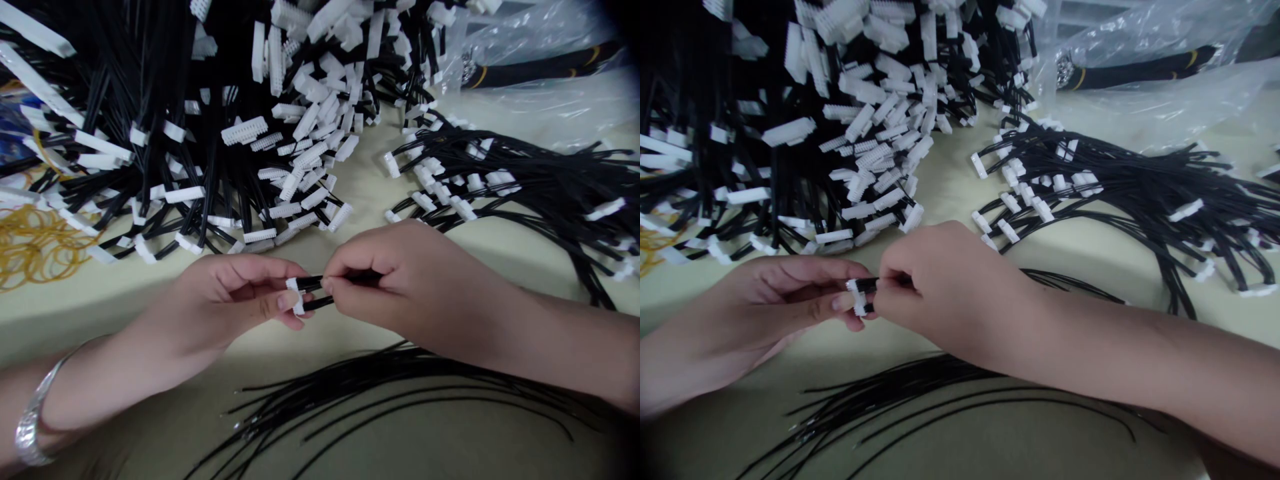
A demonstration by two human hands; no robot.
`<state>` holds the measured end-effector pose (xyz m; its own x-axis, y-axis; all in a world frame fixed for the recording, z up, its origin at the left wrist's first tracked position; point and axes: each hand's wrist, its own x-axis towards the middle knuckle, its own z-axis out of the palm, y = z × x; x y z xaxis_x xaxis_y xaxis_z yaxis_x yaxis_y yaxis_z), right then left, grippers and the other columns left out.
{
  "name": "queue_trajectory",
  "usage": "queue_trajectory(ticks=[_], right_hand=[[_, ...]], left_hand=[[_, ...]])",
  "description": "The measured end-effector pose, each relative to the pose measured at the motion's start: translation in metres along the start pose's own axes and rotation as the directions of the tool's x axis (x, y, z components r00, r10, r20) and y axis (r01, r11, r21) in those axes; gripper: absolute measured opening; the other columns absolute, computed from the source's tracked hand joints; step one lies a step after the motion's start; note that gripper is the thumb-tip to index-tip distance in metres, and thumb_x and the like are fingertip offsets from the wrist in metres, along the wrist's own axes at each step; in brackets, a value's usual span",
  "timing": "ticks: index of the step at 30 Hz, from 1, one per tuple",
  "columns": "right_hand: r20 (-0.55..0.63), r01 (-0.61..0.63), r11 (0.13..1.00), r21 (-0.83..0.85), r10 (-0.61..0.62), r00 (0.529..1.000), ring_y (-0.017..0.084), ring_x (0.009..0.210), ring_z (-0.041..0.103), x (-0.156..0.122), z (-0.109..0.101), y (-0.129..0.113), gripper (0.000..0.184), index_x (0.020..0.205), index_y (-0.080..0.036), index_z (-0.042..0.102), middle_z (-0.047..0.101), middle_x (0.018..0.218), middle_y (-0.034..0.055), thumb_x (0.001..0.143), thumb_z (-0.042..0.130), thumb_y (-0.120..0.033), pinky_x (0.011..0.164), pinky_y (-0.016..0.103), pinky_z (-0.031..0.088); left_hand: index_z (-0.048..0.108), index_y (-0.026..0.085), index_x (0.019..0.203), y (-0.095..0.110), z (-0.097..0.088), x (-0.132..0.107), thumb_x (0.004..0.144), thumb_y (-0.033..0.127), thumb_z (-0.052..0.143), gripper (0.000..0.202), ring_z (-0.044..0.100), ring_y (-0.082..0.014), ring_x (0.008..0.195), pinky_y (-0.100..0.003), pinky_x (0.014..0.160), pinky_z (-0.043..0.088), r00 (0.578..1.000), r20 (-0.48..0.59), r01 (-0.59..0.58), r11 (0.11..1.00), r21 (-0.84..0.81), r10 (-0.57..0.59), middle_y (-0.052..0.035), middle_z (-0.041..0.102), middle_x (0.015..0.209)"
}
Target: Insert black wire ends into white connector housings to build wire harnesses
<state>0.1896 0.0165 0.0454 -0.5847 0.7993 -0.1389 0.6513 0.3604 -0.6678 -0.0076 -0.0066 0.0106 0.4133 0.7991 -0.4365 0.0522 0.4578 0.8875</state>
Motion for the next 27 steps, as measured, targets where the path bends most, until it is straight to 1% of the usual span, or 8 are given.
queue_trajectory(ticks=[4,8,14,17,20,22,24,27], right_hand=[[0.0,0.038,0.999,-0.005,-0.038,0.999,0.001,0.045,0.036,0.001,0.007,0.004,0.02,0.057,-0.017,0.061,0.045,0.048,-0.008,0.075,0.055,-0.013,0.041,0.018,0.024],[-0.009,0.094,0.991,-0.095,-0.095,0.995,0.004,0.046,0.037,0.004,0.014,0.005,0.022,0.055,-0.016,0.057,0.045,0.048,-0.006,0.076,0.053,-0.015,0.044,0.021,0.024],[0.022,0.17,0.95,-0.261,-0.17,0.985,0.007,0.05,0.045,-0.001,0.007,0.004,0.019,0.071,-0.019,0.066,0.054,0.056,-0.0042,0.083,0.051,-0.018,0.047,0.024,0.027],[-0.052,0.253,0.865,-0.433,-0.304,0.951,0.013,0.067,0.054,-0.011,0.006,-0.001,0.016,0.081,-0.017,0.065,0.061,0.076,0.0015,0.086,0.053,-0.027,0.057,0.026,0.038],[-0.118,0.288,0.797,-0.53,-0.406,0.906,0.016,0.094,0.053,-0.024,0.014,-0.009,0.017,0.098,-0.017,0.059,0.056,0.1,0.0056,0.087,0.052,-0.028,0.078,0.026,0.042],[-0.095,0.272,0.801,-0.534,-0.377,0.921,0.017,0.098,0.05,-0.034,0.02,-0.013,0.017,0.102,-0.021,0.055,0.052,0.105,0.0051,0.087,0.05,-0.026,0.079,0.027,0.042],[-0.08,0.256,0.807,-0.532,-0.349,0.934,0.023,0.105,0.046,-0.044,0.023,-0.013,0.018,0.101,-0.026,0.056,0.049,0.114,0.006,0.083,0.054,-0.027,0.072,0.03,0.043],[-0.082,0.228,0.888,-0.4,-0.283,0.956,0.032,0.121,0.033,-0.056,0.021,-0.011,0.032,0.107,-0.033,0.058,0.038,0.134,0.0039,0.076,0.062,-0.023,0.068,0.031,0.044]], left_hand=[[0.072,0.021,0.083,0.001,0.0,0.001,0.072,0.023,0.073,0.011,0.067,-0.0078,0.068,-0.009,0.065,0.052,1.0,-0.021,0.019,1.0,0.001,-0.019,0.0015,0.072,0.077],[0.071,0.02,0.082,0.0,0.001,0.002,0.076,0.017,0.069,0.007,0.066,-0.0057,0.066,-0.007,0.064,0.051,1.0,0.006,-0.017,1.0,0.02,0.017,0.0029,0.072,0.075],[0.071,0.019,0.089,-0.003,0.001,0.002,0.076,0.015,0.068,0.014,0.068,-0.0062,0.067,-0.008,0.066,0.053,0.999,-0.035,-0.039,0.999,-0.007,0.039,0.0029,0.073,0.076],[0.071,0.019,0.088,-0.004,0.0,0.002,0.078,0.014,0.065,0.013,0.068,-0.0064,0.068,-0.009,0.066,0.053,0.996,-0.013,-0.085,0.995,-0.055,0.084,0.0042,0.072,0.073],[0.07,0.016,0.085,-0.004,0.0,0.002,0.077,0.009,0.062,0.014,0.068,-0.0067,0.068,-0.01,0.065,0.053,0.995,-0.02,-0.096,0.992,-0.083,0.094,0.0045,0.072,0.073],[0.068,0.015,0.084,-0.003,0.0,0.001,0.076,0.008,0.062,0.013,0.068,-0.0067,0.068,-0.011,0.065,0.053,0.996,-0.025,-0.089,0.991,-0.097,0.087,0.0049,0.071,0.073],[0.067,0.014,0.085,-0.002,0.001,0.001,0.076,0.009,0.062,0.012,0.068,-0.0066,0.067,-0.012,0.065,0.053,0.997,-0.015,-0.079,0.992,-0.094,0.078,0.0051,0.071,0.072],[0.067,0.015,0.084,-0.001,0.001,0.0,0.076,0.011,0.061,0.01,0.067,-0.0077,0.066,-0.014,0.065,0.053,0.999,-0.014,-0.046,0.997,-0.068,0.046,0.0058,0.069,0.067]])
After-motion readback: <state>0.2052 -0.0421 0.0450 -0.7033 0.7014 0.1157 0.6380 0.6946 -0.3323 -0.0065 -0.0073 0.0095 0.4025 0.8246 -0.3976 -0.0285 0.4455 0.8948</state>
